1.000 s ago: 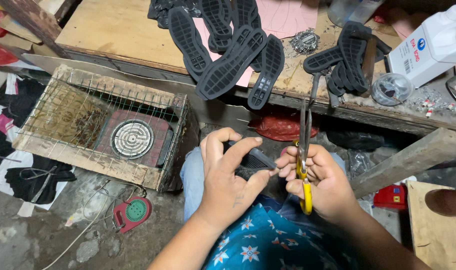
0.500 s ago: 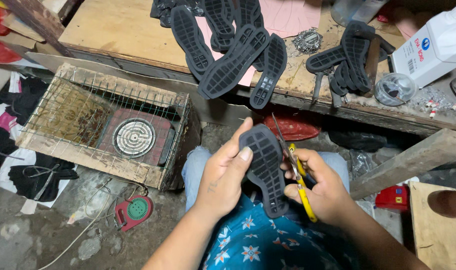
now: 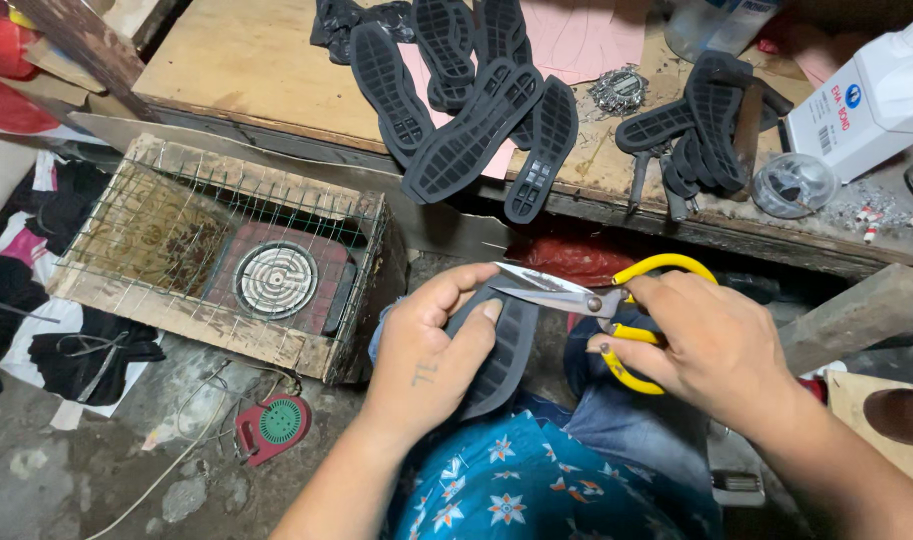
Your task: The person uses yellow-handled scissors to trim the edges of black rubber shoe soles. They hold each sole in one hand and carefully cut along the perimeter, then place the trimmed piece on a wooden workbench.
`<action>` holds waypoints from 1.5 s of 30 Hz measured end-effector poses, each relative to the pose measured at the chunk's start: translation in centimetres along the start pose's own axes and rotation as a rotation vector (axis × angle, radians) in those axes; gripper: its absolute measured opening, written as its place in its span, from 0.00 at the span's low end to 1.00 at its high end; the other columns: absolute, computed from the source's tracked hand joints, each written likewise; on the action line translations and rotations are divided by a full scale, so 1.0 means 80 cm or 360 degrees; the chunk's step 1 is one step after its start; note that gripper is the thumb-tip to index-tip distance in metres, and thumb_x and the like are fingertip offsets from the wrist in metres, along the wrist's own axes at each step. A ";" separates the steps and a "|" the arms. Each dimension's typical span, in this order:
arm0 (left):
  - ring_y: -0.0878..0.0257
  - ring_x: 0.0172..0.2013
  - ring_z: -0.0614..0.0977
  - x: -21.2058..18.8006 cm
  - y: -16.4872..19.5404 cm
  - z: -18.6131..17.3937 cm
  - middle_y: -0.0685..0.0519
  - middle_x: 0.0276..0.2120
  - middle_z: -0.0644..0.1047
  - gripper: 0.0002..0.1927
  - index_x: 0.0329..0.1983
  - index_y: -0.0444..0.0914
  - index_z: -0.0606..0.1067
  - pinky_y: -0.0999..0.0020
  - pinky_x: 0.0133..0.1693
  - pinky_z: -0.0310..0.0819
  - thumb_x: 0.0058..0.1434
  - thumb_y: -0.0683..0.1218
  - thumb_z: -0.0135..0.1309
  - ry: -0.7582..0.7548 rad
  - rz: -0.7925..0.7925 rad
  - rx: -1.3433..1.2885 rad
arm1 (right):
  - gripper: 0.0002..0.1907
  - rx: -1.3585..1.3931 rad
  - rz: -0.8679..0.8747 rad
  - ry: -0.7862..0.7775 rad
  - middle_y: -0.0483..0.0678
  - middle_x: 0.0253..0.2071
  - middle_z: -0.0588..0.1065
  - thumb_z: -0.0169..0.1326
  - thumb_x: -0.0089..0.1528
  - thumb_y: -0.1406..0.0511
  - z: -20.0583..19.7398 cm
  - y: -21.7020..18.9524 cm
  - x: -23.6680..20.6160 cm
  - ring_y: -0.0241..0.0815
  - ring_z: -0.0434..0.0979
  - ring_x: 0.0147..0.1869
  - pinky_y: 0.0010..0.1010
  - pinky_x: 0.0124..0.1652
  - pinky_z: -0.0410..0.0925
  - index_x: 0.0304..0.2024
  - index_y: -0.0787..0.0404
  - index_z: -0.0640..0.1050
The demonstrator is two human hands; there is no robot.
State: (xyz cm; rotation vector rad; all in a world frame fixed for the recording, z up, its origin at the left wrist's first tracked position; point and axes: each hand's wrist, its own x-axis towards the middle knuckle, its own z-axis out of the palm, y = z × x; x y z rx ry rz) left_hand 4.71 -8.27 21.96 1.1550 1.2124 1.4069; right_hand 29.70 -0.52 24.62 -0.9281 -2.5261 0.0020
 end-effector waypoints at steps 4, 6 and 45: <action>0.73 0.41 0.81 -0.001 0.010 -0.009 0.52 0.41 0.84 0.15 0.53 0.30 0.77 0.77 0.44 0.77 0.63 0.39 0.54 -0.0054 -0.0094 0.0078 | 0.30 -0.0037 -0.0044 -0.0109 0.51 0.26 0.73 0.69 0.47 0.51 -0.007 0.006 0.004 0.52 0.76 0.30 0.40 0.29 0.69 0.43 0.64 0.78; 0.73 0.41 0.80 0.001 0.012 -0.014 0.53 0.41 0.83 0.15 0.53 0.28 0.76 0.77 0.44 0.76 0.64 0.38 0.53 -0.0147 -0.0104 -0.0071 | 0.30 -0.0005 -0.0102 -0.0097 0.51 0.30 0.76 0.67 0.49 0.51 -0.010 0.010 0.005 0.51 0.78 0.32 0.38 0.31 0.70 0.44 0.64 0.78; 0.61 0.34 0.75 -0.035 -0.026 0.025 0.49 0.29 0.81 0.19 0.30 0.34 0.82 0.66 0.36 0.72 0.65 0.55 0.63 -0.0014 -0.0188 0.0816 | 0.23 0.2339 0.1366 0.0304 0.52 0.44 0.75 0.58 0.59 0.74 0.083 -0.029 -0.024 0.42 0.78 0.43 0.35 0.40 0.73 0.56 0.66 0.69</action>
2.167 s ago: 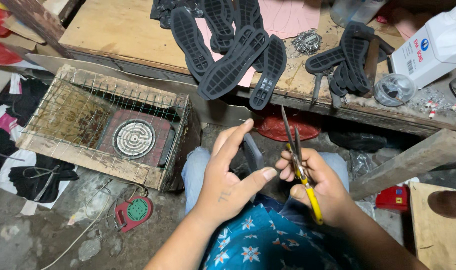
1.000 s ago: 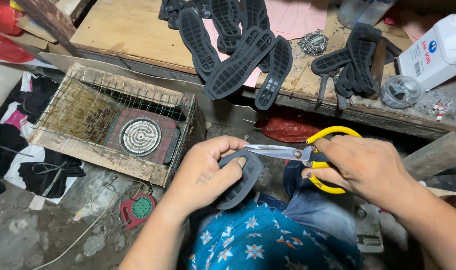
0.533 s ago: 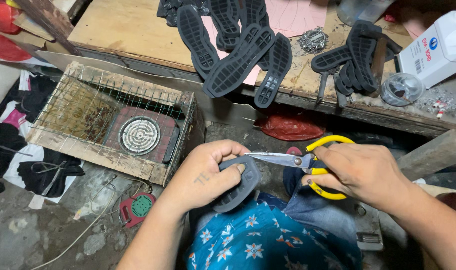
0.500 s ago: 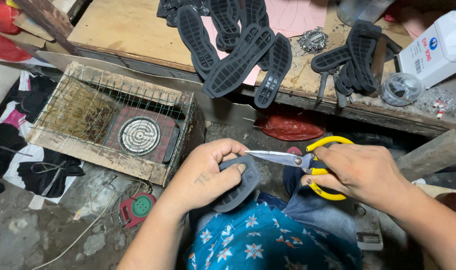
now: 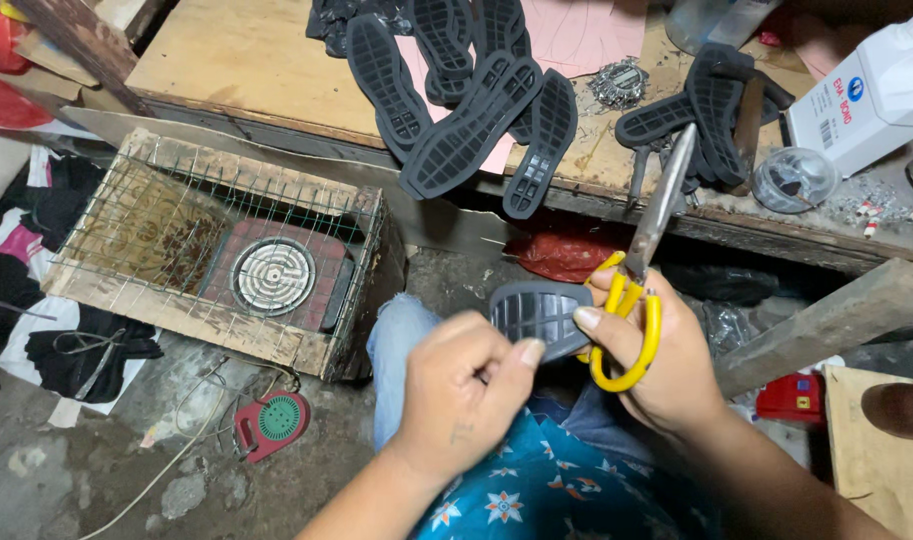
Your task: The person uses yellow-handled scissors to trim the edges of black rubber shoe soles. They hold each sole in one hand and carefully cut along the perimeter, then place the trimmed piece on a wooden workbench.
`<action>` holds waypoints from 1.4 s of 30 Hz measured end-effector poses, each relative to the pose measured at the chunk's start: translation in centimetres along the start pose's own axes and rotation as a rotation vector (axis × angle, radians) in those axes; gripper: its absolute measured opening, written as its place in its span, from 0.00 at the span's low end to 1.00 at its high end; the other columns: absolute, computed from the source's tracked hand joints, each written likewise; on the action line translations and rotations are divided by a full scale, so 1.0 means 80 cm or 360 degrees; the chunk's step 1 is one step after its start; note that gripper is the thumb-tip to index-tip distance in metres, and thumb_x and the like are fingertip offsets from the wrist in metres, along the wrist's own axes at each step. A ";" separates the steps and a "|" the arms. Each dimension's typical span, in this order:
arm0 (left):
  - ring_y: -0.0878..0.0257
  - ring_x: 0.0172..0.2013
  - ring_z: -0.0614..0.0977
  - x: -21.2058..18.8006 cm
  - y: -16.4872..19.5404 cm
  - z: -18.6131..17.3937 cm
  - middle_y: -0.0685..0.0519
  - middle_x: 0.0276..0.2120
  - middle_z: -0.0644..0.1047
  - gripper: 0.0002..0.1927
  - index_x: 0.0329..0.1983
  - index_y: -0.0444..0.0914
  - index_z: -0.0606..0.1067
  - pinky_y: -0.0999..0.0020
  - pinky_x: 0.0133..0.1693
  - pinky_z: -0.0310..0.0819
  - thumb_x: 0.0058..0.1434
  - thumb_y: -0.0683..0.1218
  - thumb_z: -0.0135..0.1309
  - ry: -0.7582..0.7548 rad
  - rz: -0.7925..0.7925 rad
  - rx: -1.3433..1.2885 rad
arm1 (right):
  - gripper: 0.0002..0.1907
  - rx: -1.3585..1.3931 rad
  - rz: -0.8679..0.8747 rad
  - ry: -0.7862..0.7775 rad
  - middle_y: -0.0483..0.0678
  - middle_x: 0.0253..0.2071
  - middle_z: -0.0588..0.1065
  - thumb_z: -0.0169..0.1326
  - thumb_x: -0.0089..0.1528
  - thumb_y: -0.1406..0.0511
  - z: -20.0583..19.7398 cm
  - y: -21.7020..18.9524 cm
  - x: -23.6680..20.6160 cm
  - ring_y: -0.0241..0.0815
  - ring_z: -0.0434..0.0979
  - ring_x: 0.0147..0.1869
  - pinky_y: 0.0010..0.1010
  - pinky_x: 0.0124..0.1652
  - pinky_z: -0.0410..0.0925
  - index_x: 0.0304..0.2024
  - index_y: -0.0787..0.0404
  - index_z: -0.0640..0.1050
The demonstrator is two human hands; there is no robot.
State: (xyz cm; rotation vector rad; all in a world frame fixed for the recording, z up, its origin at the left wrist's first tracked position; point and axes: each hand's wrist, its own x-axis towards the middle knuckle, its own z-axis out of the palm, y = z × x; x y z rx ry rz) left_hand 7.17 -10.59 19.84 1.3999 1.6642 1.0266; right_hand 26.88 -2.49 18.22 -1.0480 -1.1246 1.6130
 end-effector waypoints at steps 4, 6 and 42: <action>0.62 0.35 0.78 0.000 -0.022 0.019 0.48 0.31 0.80 0.23 0.41 0.33 0.81 0.70 0.38 0.71 0.70 0.58 0.50 -0.0730 -0.0337 -0.0744 | 0.22 0.0318 0.0031 -0.0018 0.55 0.42 0.75 0.56 0.59 0.74 0.010 -0.010 -0.011 0.46 0.81 0.40 0.39 0.40 0.77 0.56 0.66 0.69; 0.65 0.41 0.77 0.014 -0.030 0.025 0.51 0.40 0.81 0.26 0.55 0.35 0.81 0.73 0.45 0.72 0.74 0.59 0.43 -0.0756 -0.0200 -0.1276 | 0.22 0.0231 0.0050 -0.0001 0.55 0.42 0.75 0.56 0.59 0.74 0.013 -0.010 -0.014 0.46 0.81 0.39 0.41 0.40 0.77 0.55 0.66 0.68; 0.50 0.57 0.80 0.022 0.014 -0.016 0.36 0.62 0.73 0.21 0.64 0.27 0.65 0.51 0.55 0.82 0.71 0.42 0.39 0.0228 0.0031 -0.1773 | 0.31 -0.2102 -0.1104 -0.0207 0.52 0.31 0.78 0.69 0.47 0.52 -0.019 -0.030 -0.011 0.51 0.79 0.32 0.38 0.32 0.71 0.46 0.64 0.79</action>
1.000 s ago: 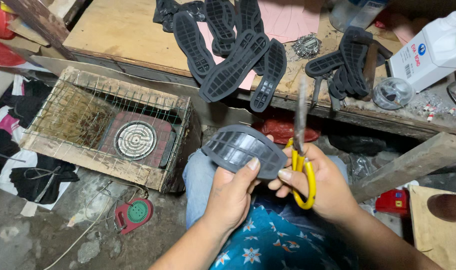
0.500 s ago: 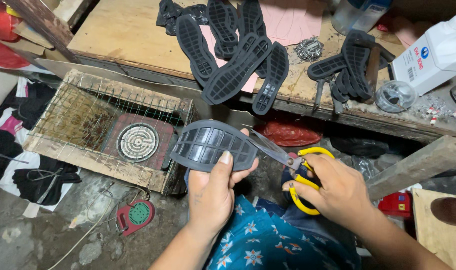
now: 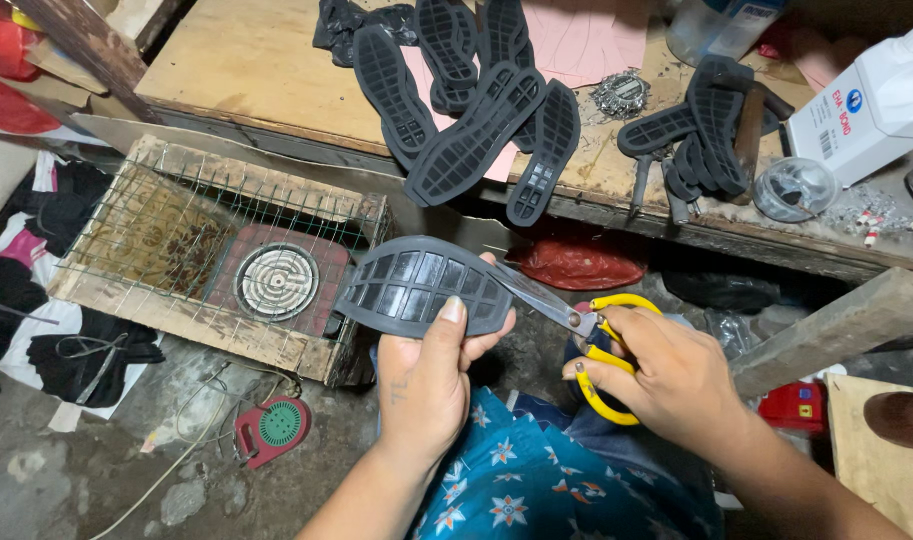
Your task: The person uses yellow-handled scissors to trim the edges of black rubber shoe soles. They hold each sole in one hand and carefully cut along the perimeter, then place the trimmed piece on a wooden workbench.
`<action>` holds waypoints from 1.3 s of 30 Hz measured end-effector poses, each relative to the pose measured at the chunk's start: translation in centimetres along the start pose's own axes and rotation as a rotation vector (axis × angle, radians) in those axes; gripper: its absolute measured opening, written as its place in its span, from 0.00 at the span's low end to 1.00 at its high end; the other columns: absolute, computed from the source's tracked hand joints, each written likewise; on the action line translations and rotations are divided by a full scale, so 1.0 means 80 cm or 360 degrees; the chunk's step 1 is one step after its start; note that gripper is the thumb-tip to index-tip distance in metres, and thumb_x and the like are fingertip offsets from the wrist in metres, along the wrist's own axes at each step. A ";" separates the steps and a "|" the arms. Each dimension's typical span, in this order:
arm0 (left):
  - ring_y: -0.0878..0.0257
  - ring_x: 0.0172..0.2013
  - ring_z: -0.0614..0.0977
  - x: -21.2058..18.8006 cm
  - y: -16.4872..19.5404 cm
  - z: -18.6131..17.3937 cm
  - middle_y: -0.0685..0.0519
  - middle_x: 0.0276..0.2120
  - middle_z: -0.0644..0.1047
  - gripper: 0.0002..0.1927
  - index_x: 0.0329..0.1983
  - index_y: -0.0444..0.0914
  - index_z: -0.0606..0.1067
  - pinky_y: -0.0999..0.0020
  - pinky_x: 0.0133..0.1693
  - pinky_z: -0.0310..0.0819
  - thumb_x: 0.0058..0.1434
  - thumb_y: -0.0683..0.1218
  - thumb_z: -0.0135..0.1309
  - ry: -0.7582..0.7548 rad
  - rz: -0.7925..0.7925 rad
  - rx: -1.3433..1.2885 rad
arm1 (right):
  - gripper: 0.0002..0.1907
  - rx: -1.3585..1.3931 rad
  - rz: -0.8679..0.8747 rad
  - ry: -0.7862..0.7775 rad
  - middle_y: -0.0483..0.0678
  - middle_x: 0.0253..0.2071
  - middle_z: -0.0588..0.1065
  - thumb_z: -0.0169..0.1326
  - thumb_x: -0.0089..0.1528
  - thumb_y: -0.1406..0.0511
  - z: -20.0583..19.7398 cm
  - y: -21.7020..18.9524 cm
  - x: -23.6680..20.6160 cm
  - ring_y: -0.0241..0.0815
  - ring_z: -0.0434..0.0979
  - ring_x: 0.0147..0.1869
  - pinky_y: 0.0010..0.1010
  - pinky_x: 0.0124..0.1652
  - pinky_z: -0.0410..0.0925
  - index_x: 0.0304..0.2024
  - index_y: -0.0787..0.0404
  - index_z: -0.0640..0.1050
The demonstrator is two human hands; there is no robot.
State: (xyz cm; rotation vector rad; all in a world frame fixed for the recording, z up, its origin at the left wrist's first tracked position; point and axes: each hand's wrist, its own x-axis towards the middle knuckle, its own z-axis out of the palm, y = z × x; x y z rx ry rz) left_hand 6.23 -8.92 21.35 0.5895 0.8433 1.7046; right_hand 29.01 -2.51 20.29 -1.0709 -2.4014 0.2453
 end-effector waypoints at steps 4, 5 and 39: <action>0.51 0.55 0.81 0.000 0.000 0.000 0.36 0.61 0.73 0.20 0.64 0.28 0.65 0.51 0.54 0.82 0.70 0.41 0.40 0.0030 -0.0003 -0.0043 | 0.30 0.0010 -0.0008 0.0010 0.53 0.32 0.78 0.68 0.48 0.53 0.001 0.000 0.000 0.52 0.79 0.32 0.39 0.33 0.71 0.46 0.64 0.79; 0.51 0.55 0.81 0.001 0.000 0.000 0.36 0.61 0.73 0.20 0.63 0.28 0.65 0.51 0.54 0.82 0.70 0.41 0.40 0.0033 -0.0007 -0.0054 | 0.30 0.0022 -0.0007 0.0008 0.53 0.31 0.78 0.68 0.48 0.53 0.002 0.001 0.000 0.52 0.79 0.32 0.39 0.33 0.71 0.46 0.64 0.79; 0.48 0.58 0.78 0.061 0.025 -0.059 0.41 0.61 0.73 0.22 0.71 0.39 0.62 0.46 0.61 0.72 0.77 0.50 0.40 -0.0183 0.0237 -0.0746 | 0.22 0.1828 0.1213 -0.0507 0.46 0.29 0.74 0.63 0.55 0.72 0.100 0.034 -0.009 0.36 0.77 0.28 0.27 0.28 0.70 0.51 0.62 0.71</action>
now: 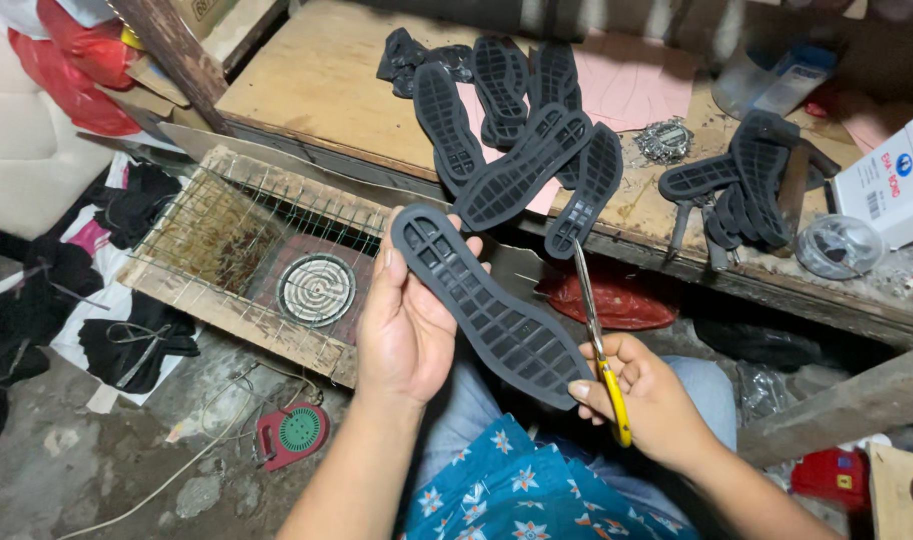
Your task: The person uses yellow-handled scissors to trim the edges of black rubber shoe soles. They hold each sole in one hand and carefully cut along the perimeter, then place the trimmed piece on a wooden workbench.
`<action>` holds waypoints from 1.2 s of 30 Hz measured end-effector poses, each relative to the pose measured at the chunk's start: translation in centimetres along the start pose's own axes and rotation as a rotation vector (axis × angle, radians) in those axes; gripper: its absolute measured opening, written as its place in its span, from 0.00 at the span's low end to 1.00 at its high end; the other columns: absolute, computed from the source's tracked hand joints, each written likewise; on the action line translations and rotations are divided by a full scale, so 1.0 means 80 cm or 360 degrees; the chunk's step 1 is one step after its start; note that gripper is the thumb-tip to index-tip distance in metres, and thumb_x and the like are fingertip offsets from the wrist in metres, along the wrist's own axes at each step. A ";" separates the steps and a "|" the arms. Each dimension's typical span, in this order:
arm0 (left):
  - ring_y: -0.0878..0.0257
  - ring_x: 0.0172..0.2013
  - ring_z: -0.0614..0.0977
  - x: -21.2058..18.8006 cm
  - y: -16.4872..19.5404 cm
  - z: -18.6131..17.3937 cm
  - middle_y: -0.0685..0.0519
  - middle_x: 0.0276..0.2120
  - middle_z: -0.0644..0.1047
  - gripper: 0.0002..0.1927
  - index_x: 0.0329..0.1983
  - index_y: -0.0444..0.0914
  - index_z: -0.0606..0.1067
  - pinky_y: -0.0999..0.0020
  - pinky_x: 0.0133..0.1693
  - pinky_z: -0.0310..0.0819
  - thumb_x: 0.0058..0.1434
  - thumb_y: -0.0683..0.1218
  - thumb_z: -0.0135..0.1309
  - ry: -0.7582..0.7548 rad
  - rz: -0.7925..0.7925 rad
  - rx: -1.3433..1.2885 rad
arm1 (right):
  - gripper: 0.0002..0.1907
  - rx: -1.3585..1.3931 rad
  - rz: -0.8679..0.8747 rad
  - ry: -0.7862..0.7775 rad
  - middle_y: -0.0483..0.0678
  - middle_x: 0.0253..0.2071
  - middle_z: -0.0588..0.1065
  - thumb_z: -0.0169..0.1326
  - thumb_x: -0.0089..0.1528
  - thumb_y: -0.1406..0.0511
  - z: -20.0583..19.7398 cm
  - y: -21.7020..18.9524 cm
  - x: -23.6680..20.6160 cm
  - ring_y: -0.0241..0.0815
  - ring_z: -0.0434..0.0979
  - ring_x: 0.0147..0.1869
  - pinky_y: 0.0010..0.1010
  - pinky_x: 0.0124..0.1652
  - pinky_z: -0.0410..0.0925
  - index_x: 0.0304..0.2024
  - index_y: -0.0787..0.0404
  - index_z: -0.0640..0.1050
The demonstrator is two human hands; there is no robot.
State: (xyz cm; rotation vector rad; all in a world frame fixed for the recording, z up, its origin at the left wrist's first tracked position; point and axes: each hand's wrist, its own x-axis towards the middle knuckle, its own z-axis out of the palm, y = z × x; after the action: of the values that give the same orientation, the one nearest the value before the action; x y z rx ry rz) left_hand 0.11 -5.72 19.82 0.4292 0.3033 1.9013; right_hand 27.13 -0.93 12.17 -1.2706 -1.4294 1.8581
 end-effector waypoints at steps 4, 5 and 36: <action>0.49 0.58 0.78 -0.003 0.003 0.006 0.42 0.61 0.74 0.23 0.68 0.38 0.65 0.48 0.61 0.72 0.75 0.52 0.40 0.0113 -0.0095 -0.0027 | 0.21 -0.0067 0.0059 -0.0025 0.44 0.30 0.74 0.63 0.55 0.72 -0.003 0.008 0.007 0.35 0.76 0.26 0.27 0.27 0.70 0.50 0.61 0.73; 0.49 0.59 0.78 -0.003 0.003 0.007 0.42 0.61 0.74 0.22 0.68 0.38 0.66 0.48 0.62 0.72 0.75 0.52 0.41 0.0125 -0.0106 -0.0014 | 0.21 -0.0074 0.0051 -0.0046 0.44 0.30 0.75 0.63 0.55 0.71 -0.004 0.010 0.009 0.35 0.76 0.26 0.27 0.27 0.70 0.50 0.62 0.73; 0.45 0.55 0.80 -0.035 -0.009 0.003 0.40 0.58 0.74 0.30 0.79 0.35 0.53 0.40 0.58 0.75 0.76 0.49 0.38 -0.0230 -0.0776 -0.0150 | 0.26 -0.1640 -0.1532 0.0344 0.53 0.35 0.78 0.69 0.49 0.57 0.006 -0.122 -0.038 0.51 0.79 0.33 0.34 0.33 0.71 0.43 0.66 0.77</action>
State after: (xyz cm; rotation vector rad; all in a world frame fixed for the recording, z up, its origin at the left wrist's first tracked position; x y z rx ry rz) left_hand 1.75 -8.06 19.35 0.3855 0.1989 1.3948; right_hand 26.52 -0.22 22.39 -0.7888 -2.3646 0.3068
